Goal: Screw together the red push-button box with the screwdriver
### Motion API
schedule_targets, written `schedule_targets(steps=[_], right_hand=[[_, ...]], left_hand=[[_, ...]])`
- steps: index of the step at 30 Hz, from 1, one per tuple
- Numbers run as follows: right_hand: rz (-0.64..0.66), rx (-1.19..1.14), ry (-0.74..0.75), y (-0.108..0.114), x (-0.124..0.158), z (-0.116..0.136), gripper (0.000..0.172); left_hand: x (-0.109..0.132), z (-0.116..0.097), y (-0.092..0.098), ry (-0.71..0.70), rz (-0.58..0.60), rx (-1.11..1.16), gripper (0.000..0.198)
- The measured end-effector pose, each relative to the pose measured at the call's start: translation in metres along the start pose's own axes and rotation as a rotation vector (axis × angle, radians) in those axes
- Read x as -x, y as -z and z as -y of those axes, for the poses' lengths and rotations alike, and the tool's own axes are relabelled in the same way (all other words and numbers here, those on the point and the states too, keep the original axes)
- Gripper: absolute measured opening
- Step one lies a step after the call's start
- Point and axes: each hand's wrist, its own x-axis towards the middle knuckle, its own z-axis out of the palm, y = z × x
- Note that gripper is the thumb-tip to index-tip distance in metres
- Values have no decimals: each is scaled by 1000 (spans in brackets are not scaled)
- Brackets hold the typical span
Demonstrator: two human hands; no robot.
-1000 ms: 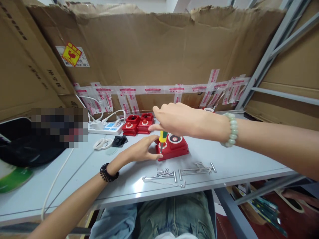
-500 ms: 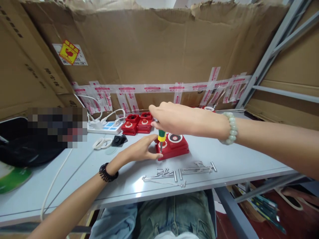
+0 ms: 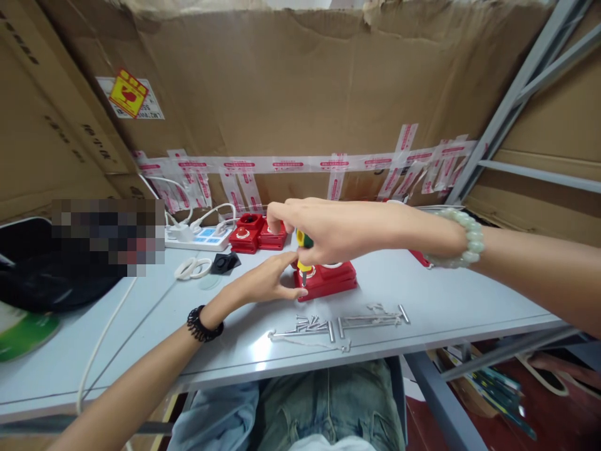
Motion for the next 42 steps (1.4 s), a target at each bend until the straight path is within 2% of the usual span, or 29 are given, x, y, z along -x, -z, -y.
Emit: schedule_targets(steps=[2, 5, 7, 11, 13, 18, 20, 23, 26, 30, 33, 35, 39, 42], right_hand=[[-26, -6, -4, -2, 1, -1, 29], [-116, 57, -153, -6, 2, -3, 26], [-155, 48, -200, -8, 1, -4, 24], [-150, -80, -47, -6, -3, -8, 41], [-137, -92, 6, -7, -4, -9, 38], [-212, -18, -105, -13, -4, -10, 17], [-182, -51, -100, -11, -4, -8, 25], [-93, -93, -14, -5, -2, -4, 41], [-91, -25, -44, -5, -1, -3, 32], [-156, 23, -133, -9, -3, -5, 22], [-120, -64, -30, -7, -5, -4, 38], [-74, -102, 20, -4, -6, -3, 42], [-116, -78, 40, -8, -7, -4, 27], [-167, -88, 77, -12, -9, -5, 29]], left_hand=[[0, 1, 0, -4, 0, 3, 53], [1, 2, -1, 15, 21, -5, 56], [0, 2, 0, 39, 32, -13, 55], [-1, -1, 1, 11, 18, -4, 46], [-1, -3, 2, -17, 2, 8, 45], [0, -3, 2, 1, -7, -16, 46], [0, -2, 1, 23, 7, -20, 45], [1, -1, 0, 29, 8, -9, 50], [0, -1, 0, 16, 5, -3, 57], [0, -3, 1, 56, 22, -24, 50], [0, -3, 1, 39, 19, -5, 51], [0, -3, 1, 22, 15, 10, 55], [3, -5, 4, 8, 2, -4, 61], [6, -11, 11, -35, -115, 88, 51]])
